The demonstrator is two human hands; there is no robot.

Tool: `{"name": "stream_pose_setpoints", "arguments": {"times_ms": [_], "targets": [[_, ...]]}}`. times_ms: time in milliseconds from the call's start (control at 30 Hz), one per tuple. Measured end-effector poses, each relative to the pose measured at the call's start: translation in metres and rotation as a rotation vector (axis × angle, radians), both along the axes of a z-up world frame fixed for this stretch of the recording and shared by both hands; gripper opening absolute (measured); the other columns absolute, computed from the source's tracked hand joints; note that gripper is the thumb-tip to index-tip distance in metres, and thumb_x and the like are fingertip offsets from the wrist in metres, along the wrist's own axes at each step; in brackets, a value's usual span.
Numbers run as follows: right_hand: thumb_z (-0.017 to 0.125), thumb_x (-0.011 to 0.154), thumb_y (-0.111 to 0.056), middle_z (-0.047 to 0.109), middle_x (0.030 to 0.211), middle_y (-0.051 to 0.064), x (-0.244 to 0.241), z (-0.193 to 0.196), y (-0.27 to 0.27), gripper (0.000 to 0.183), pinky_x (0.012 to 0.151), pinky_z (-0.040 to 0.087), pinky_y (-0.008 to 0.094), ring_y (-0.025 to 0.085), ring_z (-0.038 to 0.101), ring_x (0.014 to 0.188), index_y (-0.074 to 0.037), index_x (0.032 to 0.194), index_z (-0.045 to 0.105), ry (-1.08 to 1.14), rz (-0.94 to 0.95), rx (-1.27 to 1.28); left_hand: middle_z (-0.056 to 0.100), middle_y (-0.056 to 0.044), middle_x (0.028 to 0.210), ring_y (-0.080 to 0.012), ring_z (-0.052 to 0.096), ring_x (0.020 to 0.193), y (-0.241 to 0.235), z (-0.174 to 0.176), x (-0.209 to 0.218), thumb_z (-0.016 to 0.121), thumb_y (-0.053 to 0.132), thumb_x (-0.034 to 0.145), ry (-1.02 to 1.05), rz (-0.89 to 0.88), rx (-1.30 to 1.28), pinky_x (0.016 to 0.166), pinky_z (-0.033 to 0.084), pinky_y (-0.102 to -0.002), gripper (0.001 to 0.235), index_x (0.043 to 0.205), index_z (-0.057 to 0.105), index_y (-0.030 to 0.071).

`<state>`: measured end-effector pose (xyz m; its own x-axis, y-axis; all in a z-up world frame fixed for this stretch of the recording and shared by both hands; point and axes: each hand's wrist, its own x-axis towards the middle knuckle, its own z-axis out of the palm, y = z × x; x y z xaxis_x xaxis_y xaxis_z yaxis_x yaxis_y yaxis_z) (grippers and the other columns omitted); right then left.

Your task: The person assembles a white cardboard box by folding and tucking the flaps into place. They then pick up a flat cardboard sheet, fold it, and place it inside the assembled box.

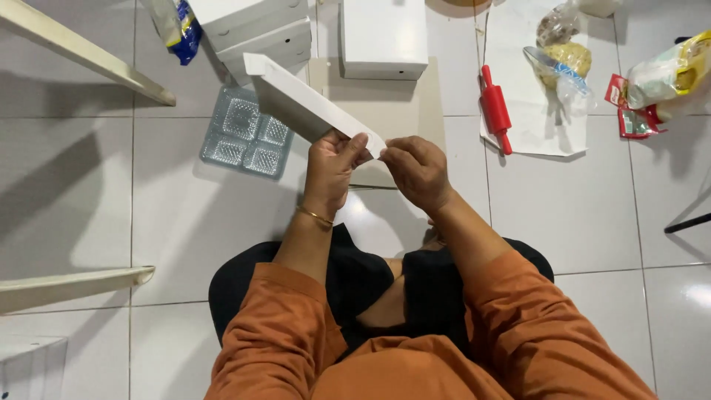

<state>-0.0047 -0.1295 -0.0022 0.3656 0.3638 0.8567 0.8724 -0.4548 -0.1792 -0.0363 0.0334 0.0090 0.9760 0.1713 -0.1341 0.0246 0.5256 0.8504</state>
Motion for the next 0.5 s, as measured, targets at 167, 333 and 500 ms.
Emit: {"name": "stream_pose_setpoints", "arguments": {"times_ms": [167,333,500], "targets": [[0.078,0.094,-0.011,0.071,0.087,0.009,-0.004,0.004,0.004,0.005,0.054,0.057,0.034,0.025,0.067,0.063,-0.009,0.093,0.073,0.12,0.01,0.007,0.068,-0.005,0.075,-0.0071,0.066,0.067,-0.005,-0.005,0.0,0.079,0.02,0.092,0.002,-0.001,0.105,0.069,0.058,-0.022,0.021,0.096,0.064,0.005],[0.082,0.092,-0.021,0.07,0.092,0.013,0.0,0.003,0.006,0.022,0.058,0.059,0.034,0.027,0.07,0.071,-0.005,0.101,0.07,0.203,0.07,0.114,0.069,-0.007,0.073,-0.0113,0.069,0.068,-0.006,0.008,-0.001,0.082,0.02,0.09,-0.058,-0.041,0.205,0.067,0.06,-0.029,0.022,0.094,0.069,0.002],[0.084,0.086,-0.002,0.071,0.088,0.014,-0.003,-0.004,0.008,0.018,0.059,0.061,0.031,0.026,0.071,0.07,0.0,0.097,0.071,0.329,0.002,0.145,0.072,-0.01,0.074,-0.0112,0.067,0.071,-0.005,0.001,-0.001,0.077,0.018,0.094,-0.095,-0.062,0.435,0.07,0.059,-0.032,0.017,0.094,0.073,0.002]]}}
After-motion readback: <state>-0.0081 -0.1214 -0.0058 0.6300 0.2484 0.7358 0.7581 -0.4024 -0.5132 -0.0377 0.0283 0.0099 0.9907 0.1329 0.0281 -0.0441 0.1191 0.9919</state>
